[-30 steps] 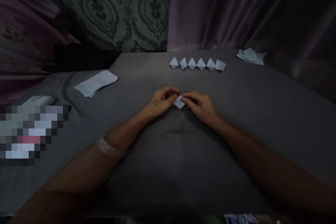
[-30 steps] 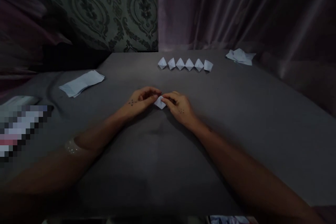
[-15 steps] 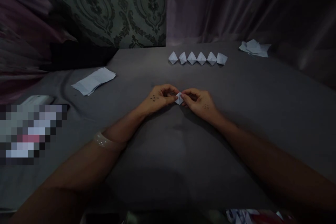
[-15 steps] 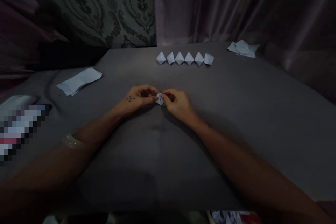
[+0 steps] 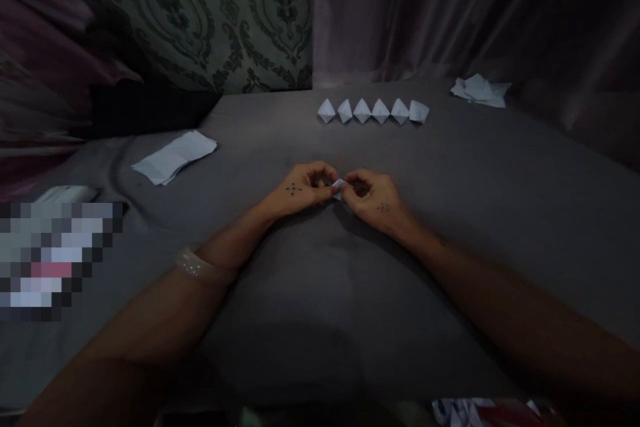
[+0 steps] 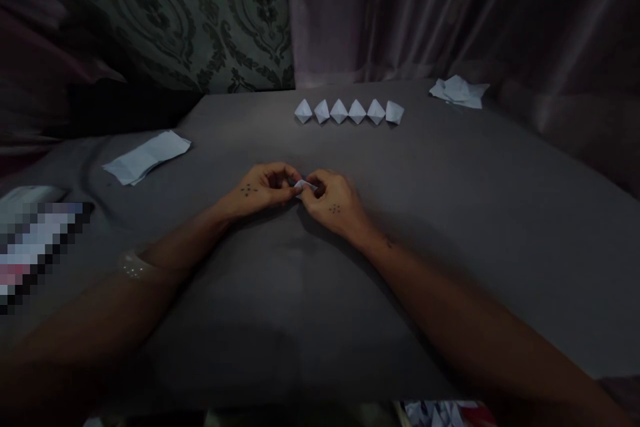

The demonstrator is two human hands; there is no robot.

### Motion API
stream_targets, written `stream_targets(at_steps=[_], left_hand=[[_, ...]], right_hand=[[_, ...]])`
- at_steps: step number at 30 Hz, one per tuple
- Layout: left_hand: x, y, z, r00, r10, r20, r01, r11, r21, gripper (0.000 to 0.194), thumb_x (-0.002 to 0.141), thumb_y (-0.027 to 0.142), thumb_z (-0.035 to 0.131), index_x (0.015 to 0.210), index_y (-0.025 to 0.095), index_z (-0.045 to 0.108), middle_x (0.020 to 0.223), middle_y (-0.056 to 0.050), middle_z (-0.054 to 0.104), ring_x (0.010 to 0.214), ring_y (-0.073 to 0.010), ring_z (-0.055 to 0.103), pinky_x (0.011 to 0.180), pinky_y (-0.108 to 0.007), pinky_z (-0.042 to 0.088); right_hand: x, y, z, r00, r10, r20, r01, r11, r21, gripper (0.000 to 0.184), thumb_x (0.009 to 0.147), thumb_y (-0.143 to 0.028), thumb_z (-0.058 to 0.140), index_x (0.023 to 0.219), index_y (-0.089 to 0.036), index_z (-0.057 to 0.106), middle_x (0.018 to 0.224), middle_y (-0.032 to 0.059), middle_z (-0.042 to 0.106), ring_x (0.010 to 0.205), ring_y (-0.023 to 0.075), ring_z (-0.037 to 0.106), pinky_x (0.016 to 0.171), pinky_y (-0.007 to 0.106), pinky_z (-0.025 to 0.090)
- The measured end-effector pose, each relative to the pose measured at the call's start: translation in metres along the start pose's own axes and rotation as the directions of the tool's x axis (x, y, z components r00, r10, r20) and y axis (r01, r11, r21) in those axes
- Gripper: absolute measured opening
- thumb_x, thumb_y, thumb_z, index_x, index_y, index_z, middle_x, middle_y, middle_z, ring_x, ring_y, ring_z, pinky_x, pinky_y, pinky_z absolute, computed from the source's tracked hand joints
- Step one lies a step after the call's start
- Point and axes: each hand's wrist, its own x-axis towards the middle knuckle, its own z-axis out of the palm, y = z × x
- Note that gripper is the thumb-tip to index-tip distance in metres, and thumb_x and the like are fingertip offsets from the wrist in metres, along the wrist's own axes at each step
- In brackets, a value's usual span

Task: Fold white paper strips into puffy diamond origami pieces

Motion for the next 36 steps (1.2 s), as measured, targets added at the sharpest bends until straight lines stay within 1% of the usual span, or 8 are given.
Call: stream_targets(at_steps=[4,7,13,18,26,31,36], left_hand=[[0.001,-0.001,0.0,1.0,0.008,0.014,-0.008,1.0,0.017,0.028,0.068,0.037,0.078,0.082,0.016,0.066,0.045,0.004,0.053,0.037,-0.0069,0.042,0.04,-0.019,0.031],[0.002,-0.003,0.001,0.999,0.035,0.028,-0.036,0.999,0.031,0.026,0.071,0.036,0.076,0.083,0.016,0.065,0.045,0.004,0.053,0.037,-0.0066,0.042,0.041,-0.019,0.03],[0.003,-0.007,0.0,0.997,0.058,0.045,-0.062,0.995,0.084,0.022,0.073,0.03,0.072,0.086,0.015,0.062,0.047,0.006,0.054,0.039,-0.0059,0.044,0.042,-0.017,0.031],[0.003,-0.005,0.001,0.997,0.048,0.054,-0.052,0.994,0.091,0.023,0.075,0.031,0.07,0.087,0.014,0.06,0.046,0.007,0.052,0.038,-0.0056,0.043,0.042,-0.017,0.032],[0.001,-0.002,0.003,0.997,0.069,0.041,-0.074,0.991,0.115,0.021,0.076,0.03,0.07,0.086,0.014,0.061,0.047,0.007,0.051,0.04,-0.0051,0.042,0.042,-0.017,0.03],[0.002,-0.005,0.001,0.996,0.069,0.058,-0.075,0.992,0.103,0.024,0.076,0.033,0.071,0.087,0.014,0.061,0.047,0.006,0.053,0.04,-0.0054,0.045,0.042,-0.017,0.033],[0.003,-0.008,-0.001,0.995,0.067,0.074,-0.074,0.992,0.1,0.023,0.077,0.032,0.07,0.088,0.014,0.061,0.047,0.006,0.053,0.041,-0.006,0.047,0.043,-0.017,0.036]], right_hand=[[-0.001,-0.003,-0.001,0.999,-0.032,-0.001,0.032,0.999,-0.033,0.017,0.078,-0.033,0.061,0.08,-0.019,0.07,0.072,0.003,0.068,0.057,0.0136,0.057,0.055,0.027,0.042],[-0.002,-0.006,-0.002,0.999,-0.041,-0.019,0.039,0.996,-0.082,0.017,0.079,-0.033,0.06,0.08,-0.019,0.069,0.069,0.003,0.067,0.058,0.0142,0.058,0.056,0.027,0.042],[-0.003,-0.011,-0.002,0.999,-0.012,-0.031,0.006,0.984,-0.18,0.018,0.079,-0.032,0.058,0.081,-0.017,0.069,0.067,0.0031,0.067,0.058,0.0152,0.059,0.055,0.027,0.041],[-0.002,-0.013,-0.003,0.999,-0.043,-0.028,0.037,0.981,-0.19,0.019,0.079,-0.032,0.057,0.08,-0.017,0.069,0.066,0.0031,0.067,0.058,0.0152,0.06,0.057,0.027,0.042],[-0.002,-0.014,-0.002,0.999,-0.032,-0.035,0.024,0.977,-0.21,0.019,0.078,-0.031,0.057,0.08,-0.016,0.069,0.066,0.0037,0.067,0.057,0.0153,0.059,0.056,0.027,0.042],[-0.003,-0.015,-0.004,1.0,-0.017,-0.018,0.013,0.981,-0.192,0.021,0.079,-0.032,0.057,0.083,-0.017,0.07,0.066,0.0034,0.067,0.059,0.0154,0.06,0.057,0.027,0.042],[-0.003,-0.014,-0.005,1.0,-0.008,-0.017,0.005,0.988,-0.156,0.021,0.079,-0.033,0.058,0.079,-0.017,0.071,0.064,0.0022,0.066,0.057,0.0142,0.058,0.055,0.026,0.04]])
